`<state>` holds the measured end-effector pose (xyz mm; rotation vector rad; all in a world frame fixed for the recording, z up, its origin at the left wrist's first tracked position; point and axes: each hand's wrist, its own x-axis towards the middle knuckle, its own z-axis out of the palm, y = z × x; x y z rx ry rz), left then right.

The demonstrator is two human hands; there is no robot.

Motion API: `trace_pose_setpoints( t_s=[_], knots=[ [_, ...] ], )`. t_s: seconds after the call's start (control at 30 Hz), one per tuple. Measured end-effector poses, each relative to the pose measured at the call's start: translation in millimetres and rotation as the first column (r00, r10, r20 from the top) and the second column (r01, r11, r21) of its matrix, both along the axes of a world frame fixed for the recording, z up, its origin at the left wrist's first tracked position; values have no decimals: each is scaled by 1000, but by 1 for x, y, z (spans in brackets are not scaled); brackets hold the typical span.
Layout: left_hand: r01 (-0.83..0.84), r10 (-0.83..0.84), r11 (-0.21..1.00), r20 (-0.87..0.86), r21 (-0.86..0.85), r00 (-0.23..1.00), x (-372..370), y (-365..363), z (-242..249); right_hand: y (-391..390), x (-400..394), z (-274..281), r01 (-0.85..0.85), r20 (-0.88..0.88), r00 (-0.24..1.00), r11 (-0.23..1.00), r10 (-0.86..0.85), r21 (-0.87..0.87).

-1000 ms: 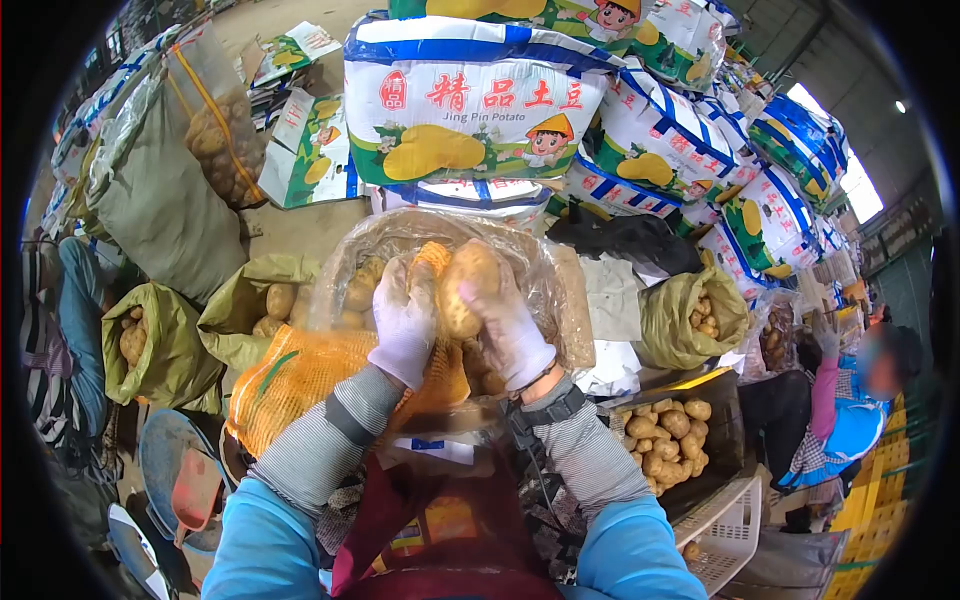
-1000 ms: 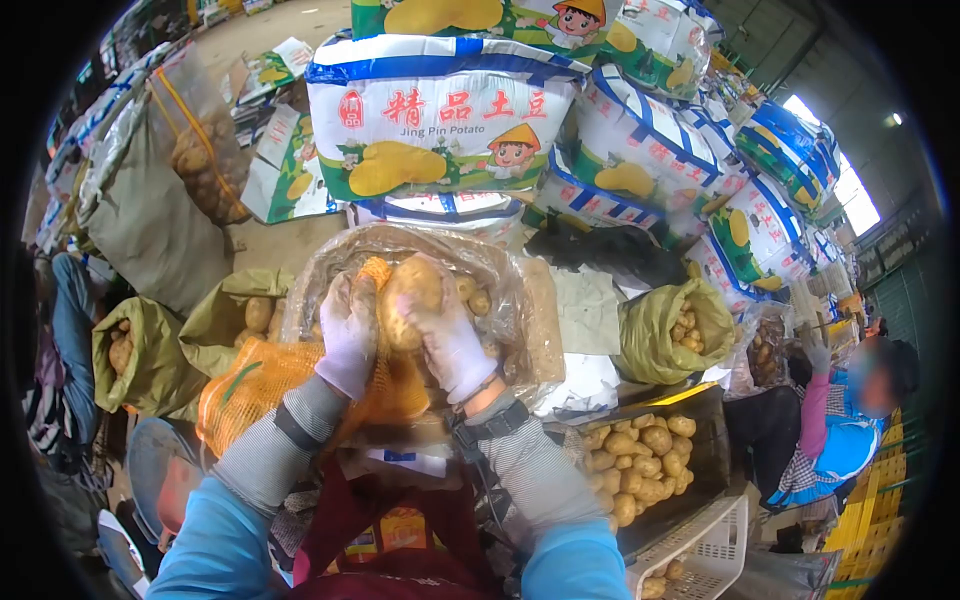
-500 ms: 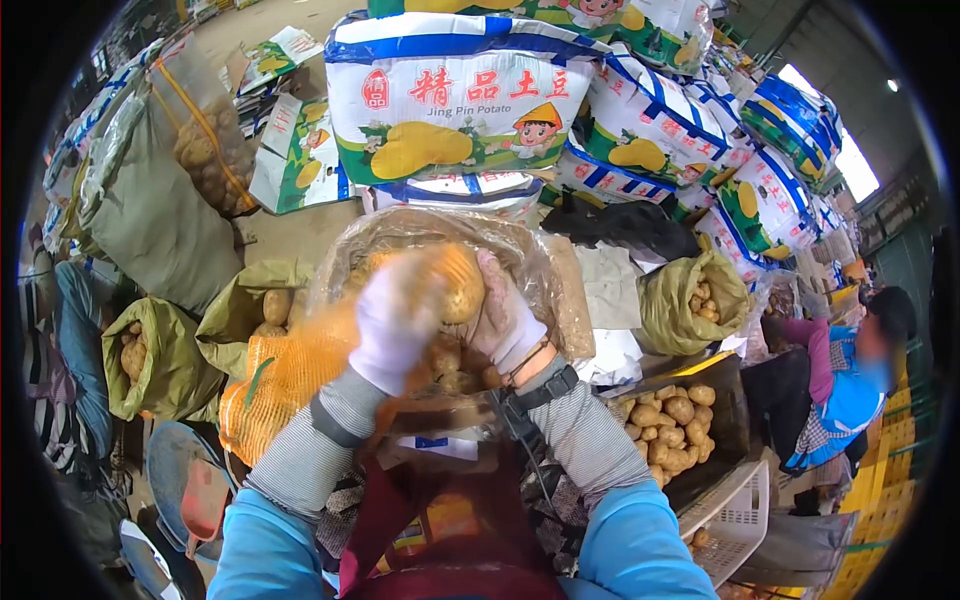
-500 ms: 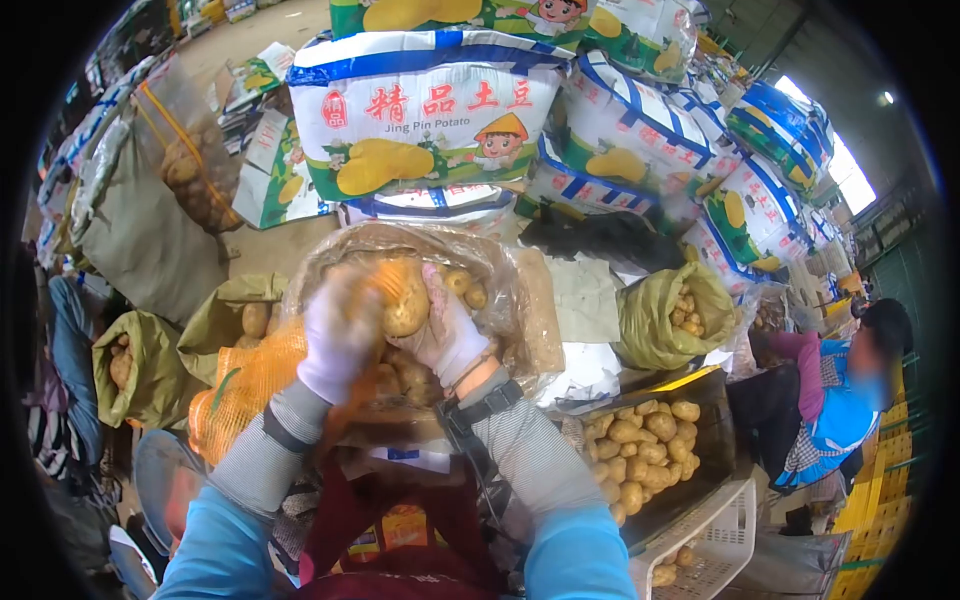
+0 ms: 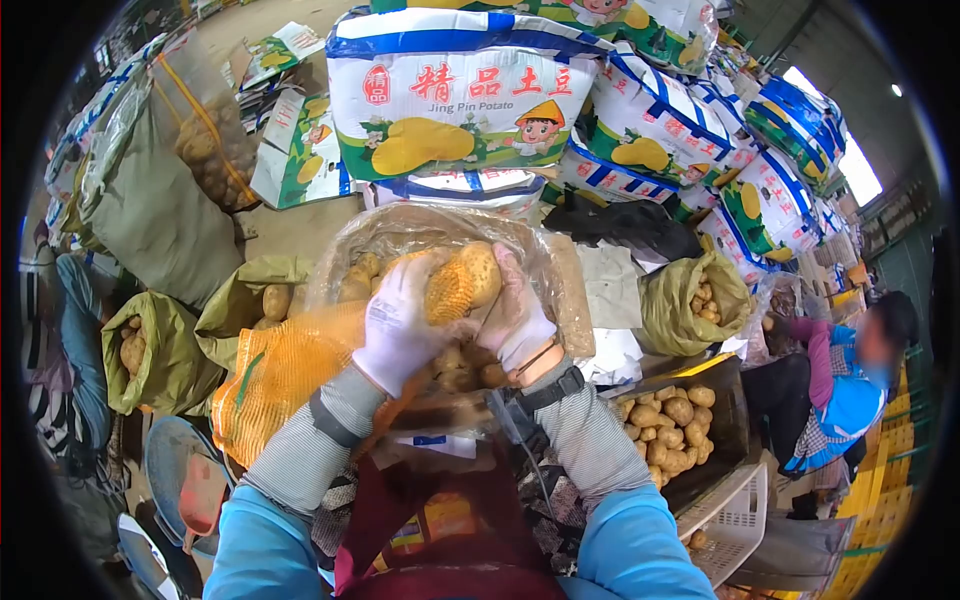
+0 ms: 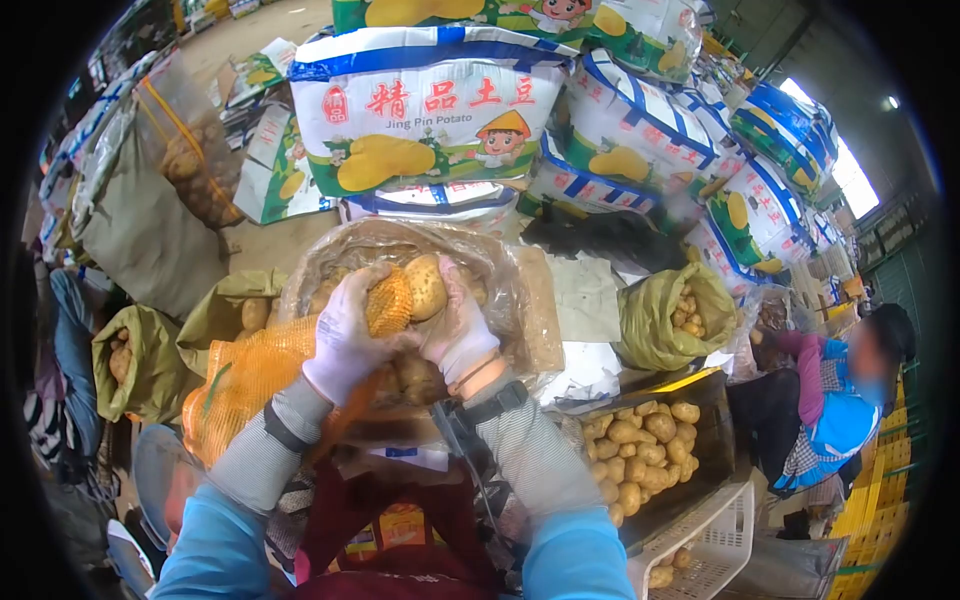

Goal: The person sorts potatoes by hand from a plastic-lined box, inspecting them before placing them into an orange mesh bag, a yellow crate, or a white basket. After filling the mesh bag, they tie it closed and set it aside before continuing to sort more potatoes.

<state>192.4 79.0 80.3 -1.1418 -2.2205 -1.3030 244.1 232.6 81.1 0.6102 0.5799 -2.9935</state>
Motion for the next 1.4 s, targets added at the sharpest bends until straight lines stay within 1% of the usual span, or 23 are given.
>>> trace_pose_setpoints(
  t_s=[0.1,0.2,0.3,0.37,0.5,0.63,0.67,0.7,0.77,0.83,0.9,0.93,0.97,1.03,1.07,1.1,1.13,1.17,1.2,1.23,1.3,1.37,1.4],
  knots=[
    [56,-48,998,155,-43,987,-4,-1,-3,-5,-10,-19,-14,62,998,997,19,-82],
    [51,-26,996,322,-72,947,-20,-7,-33,26,-3,-34,-167,-35,985,907,167,-387],
    [-164,-3,955,564,245,826,-43,-17,-23,52,20,10,-28,72,996,954,52,-298],
    [-427,-70,731,682,532,728,-57,-30,1,93,56,33,118,-40,992,992,-120,-36],
    [-411,86,668,485,620,870,-102,-93,7,206,178,7,344,60,914,845,-402,409],
    [-439,126,669,491,599,862,-99,-120,5,263,330,-87,170,432,619,649,-656,742],
    [-440,117,685,509,580,853,-95,-123,3,326,401,-175,174,488,526,650,-696,740],
    [-472,110,698,570,539,814,-89,-121,7,272,370,-111,-464,723,170,593,-670,659],
    [-519,95,726,682,451,725,-78,-114,14,315,393,-159,-651,512,406,153,-757,743],
    [-484,-71,724,751,491,656,-79,-122,5,301,311,-124,-443,367,681,43,-633,896],
    [-444,-319,657,759,609,568,-73,-121,7,241,205,-66,-283,186,814,-96,-550,954],
    [-505,-296,658,808,559,510,-72,-111,17,213,154,-41,-365,265,864,-170,-429,915],
    [-461,-215,719,797,521,565,-78,-111,2,195,115,-31,-426,349,889,-255,-297,868],
    [-418,15,823,721,384,693,-95,-115,-35,193,53,-92,-429,485,875,-478,-8,767],
    [-406,311,904,440,138,842,-90,-116,-46,185,22,-113,-466,704,703,-684,99,561],
    [-481,479,876,140,-21,866,-89,-119,-51,188,1,-177,-494,793,605,-750,67,440],
    [-555,551,828,-58,-79,832,-89,-117,-52,138,-21,-149,-443,790,610,-801,59,403],
    [-531,362,815,512,233,779,-94,-100,-43,164,-38,-252,-144,744,651,-939,148,312],
    [-611,516,778,404,149,756,-91,-94,-26,142,-52,-263,-268,804,577,-897,144,352],
    [-574,365,740,508,350,780,-98,-90,-47,120,-60,-256,-412,834,539,-825,120,386],
    [-632,536,755,393,172,747,-93,-92,-22,93,-74,-249,-615,875,480,-684,70,392],
    [-609,487,772,447,181,750,-93,-92,-14,110,-73,-290,-751,936,349,-610,-40,254],
    [-594,453,784,488,181,746,-87,-90,-15,127,-61,-313,-702,877,476,-575,62,421]
  ],
)
